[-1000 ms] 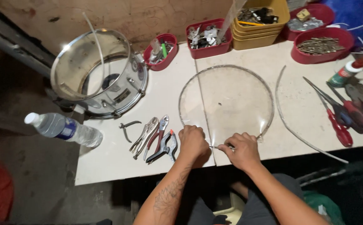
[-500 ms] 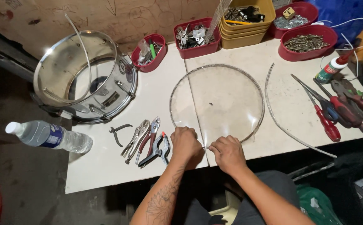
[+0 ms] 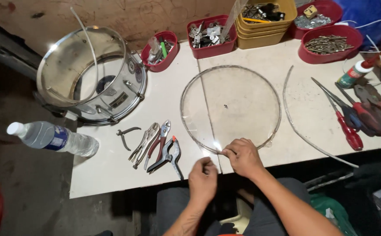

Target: The person uses pliers to manipulate a metal ring attached to a drum head, then removes a clamp and handles a white plastic tube. They continue to adjust the ring and the clamp on the drum head.

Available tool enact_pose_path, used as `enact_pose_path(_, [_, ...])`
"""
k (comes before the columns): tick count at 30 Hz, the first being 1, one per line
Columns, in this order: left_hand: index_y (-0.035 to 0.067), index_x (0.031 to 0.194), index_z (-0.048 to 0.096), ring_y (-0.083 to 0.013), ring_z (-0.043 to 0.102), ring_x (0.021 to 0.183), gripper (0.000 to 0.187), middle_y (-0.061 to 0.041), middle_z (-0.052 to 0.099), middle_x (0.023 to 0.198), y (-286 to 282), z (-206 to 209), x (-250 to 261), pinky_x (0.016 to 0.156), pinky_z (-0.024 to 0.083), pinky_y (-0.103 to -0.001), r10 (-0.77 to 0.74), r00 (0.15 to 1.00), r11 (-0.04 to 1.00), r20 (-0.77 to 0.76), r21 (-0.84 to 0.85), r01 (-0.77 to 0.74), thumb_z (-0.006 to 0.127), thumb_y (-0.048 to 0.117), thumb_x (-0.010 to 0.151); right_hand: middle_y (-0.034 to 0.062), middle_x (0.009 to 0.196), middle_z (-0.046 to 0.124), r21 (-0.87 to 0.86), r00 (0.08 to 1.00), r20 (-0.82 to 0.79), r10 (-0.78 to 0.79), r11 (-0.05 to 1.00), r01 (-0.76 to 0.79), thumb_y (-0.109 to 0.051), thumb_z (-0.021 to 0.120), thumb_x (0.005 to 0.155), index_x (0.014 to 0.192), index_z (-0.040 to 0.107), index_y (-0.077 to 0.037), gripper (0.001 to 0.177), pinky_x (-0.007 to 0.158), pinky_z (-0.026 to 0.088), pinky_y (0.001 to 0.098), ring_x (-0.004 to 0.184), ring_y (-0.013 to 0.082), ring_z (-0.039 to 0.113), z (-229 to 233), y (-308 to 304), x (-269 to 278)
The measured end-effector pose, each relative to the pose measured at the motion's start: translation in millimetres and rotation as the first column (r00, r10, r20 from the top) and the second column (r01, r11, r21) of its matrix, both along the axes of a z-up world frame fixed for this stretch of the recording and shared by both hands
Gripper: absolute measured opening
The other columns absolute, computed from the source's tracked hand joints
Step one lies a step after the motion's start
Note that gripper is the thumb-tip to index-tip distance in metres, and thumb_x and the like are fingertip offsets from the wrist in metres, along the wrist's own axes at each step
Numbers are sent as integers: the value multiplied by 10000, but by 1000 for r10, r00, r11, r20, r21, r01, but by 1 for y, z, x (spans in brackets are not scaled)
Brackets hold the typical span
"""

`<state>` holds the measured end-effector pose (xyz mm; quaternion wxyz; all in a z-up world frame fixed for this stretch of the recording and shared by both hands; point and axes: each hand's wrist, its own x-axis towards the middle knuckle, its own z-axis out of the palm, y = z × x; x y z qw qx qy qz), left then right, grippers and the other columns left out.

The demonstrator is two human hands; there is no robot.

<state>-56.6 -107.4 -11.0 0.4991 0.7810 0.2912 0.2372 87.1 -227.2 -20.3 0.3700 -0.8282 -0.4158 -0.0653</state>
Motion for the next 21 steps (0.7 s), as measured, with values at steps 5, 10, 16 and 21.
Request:
enact_pose_path(5, [-58, 1097, 716, -141, 649, 582, 254, -109, 706, 702, -10, 16, 26, 633, 553, -272, -26, 996, 762, -83, -647, -34, 687, 95, 896, -1, 802, 741, -89, 996, -90, -16, 996, 8, -256, 694, 891, 834, 806, -154, 162, 784, 487, 393, 793, 261, 661, 6, 3, -2])
enact_pose_path(10, [-40, 877, 705, -179, 657, 678, 73, -119, 688, 732, -13, -4, 32, 651, 636, -333, 60, 997, 607, 38, -795, -6, 755, 12, 884, 55, 803, 780, -125, 960, -278, 6, 991, -42, -242, 685, 878, 795, 822, -125, 198, 789, 524, 384, 770, 261, 713, 37, 9, -4])
enact_pose_path(16, [-48, 966, 695, -190, 671, 642, 164, -103, 679, 684, -16, -2, 37, 649, 615, -343, 72, 985, 559, 155, -824, 88, 784, 3, 838, 28, 969, 829, -434, 828, -526, -194, 898, -65, -353, 691, 862, 940, 849, -176, 249, 825, 548, 316, 943, 198, 768, 85, 14, 9])
enact_pose_path(21, [-65, 979, 658, -259, 714, 661, 197, -200, 716, 758, -23, 1, 37, 647, 656, -381, 106, 982, 536, 157, -840, 77, 784, -31, 832, 9, 844, 829, -509, 736, -639, -223, 840, -188, -311, 730, 847, 910, 864, -163, 210, 746, 523, 270, 791, 104, 710, 104, 20, 23])
